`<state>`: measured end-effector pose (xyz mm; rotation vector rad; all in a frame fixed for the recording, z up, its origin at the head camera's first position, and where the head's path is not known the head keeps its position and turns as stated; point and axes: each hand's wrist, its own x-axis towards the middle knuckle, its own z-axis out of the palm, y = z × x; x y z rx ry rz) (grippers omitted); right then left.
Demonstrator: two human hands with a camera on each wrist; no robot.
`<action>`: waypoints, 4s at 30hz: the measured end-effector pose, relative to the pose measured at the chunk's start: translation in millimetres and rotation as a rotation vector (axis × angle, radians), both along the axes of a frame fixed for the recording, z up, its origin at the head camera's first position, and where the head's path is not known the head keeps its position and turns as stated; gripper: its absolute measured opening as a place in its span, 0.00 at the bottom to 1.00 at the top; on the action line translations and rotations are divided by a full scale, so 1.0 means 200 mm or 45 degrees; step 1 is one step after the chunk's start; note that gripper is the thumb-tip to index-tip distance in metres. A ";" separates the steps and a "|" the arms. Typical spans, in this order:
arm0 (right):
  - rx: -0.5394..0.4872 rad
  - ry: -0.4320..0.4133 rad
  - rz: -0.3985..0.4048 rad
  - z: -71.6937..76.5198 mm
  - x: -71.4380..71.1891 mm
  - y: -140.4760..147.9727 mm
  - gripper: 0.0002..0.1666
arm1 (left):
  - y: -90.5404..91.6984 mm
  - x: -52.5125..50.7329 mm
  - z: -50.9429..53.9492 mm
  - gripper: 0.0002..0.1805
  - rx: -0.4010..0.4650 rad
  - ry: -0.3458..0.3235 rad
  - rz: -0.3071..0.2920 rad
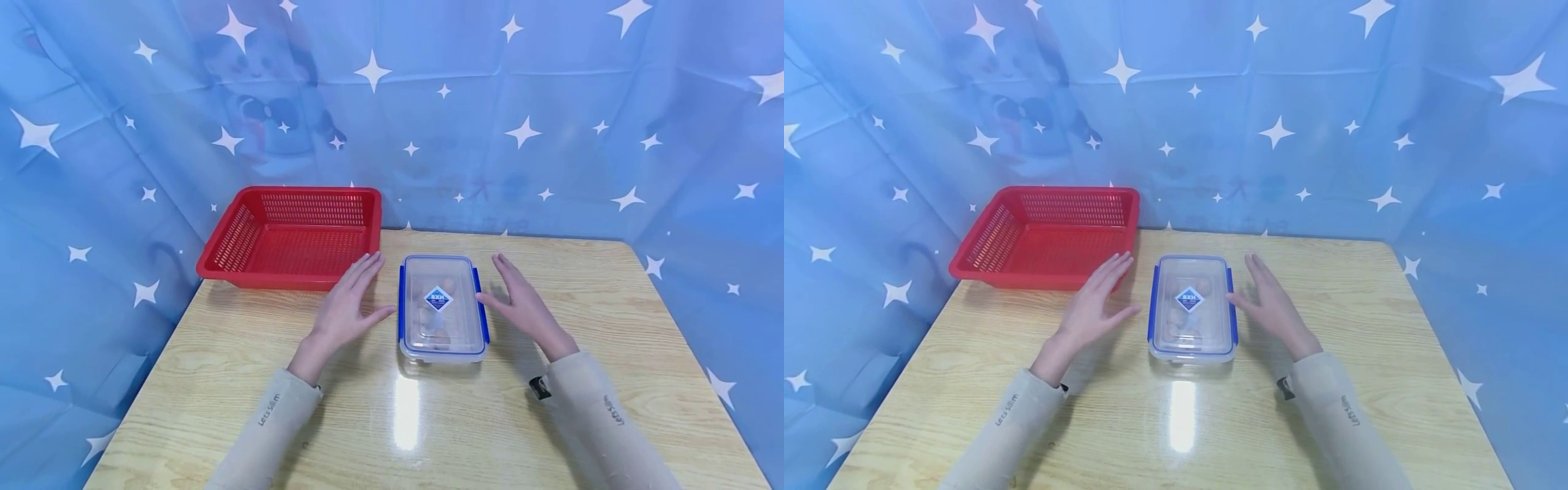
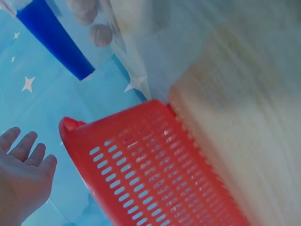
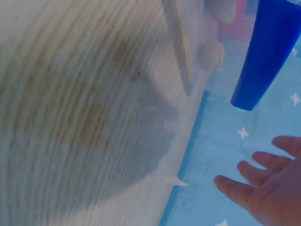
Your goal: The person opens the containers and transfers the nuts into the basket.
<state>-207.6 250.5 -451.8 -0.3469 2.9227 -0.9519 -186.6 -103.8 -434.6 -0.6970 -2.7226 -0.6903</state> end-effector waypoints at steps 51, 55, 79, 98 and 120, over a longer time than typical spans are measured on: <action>-0.096 -0.149 0.011 -0.09 0.04 -0.07 0.52 | 0.18 0.07 -0.18 0.70 -0.025 -0.460 -0.196; -0.106 -0.147 0.004 -0.10 0.03 -0.07 0.52 | 0.18 0.06 -0.18 0.70 0.013 -0.508 -0.179; -0.381 -0.074 -0.024 -0.14 0.05 -0.13 0.41 | 0.17 0.01 -0.19 0.71 0.043 -0.544 -0.170; -0.579 -0.099 -0.108 -0.13 0.10 -0.14 0.36 | 0.18 0.02 -0.18 0.70 0.038 -0.578 -0.146; -0.682 -0.142 -0.156 -0.15 0.11 -0.13 0.34 | 0.17 0.02 -0.18 0.70 0.016 -0.548 -0.149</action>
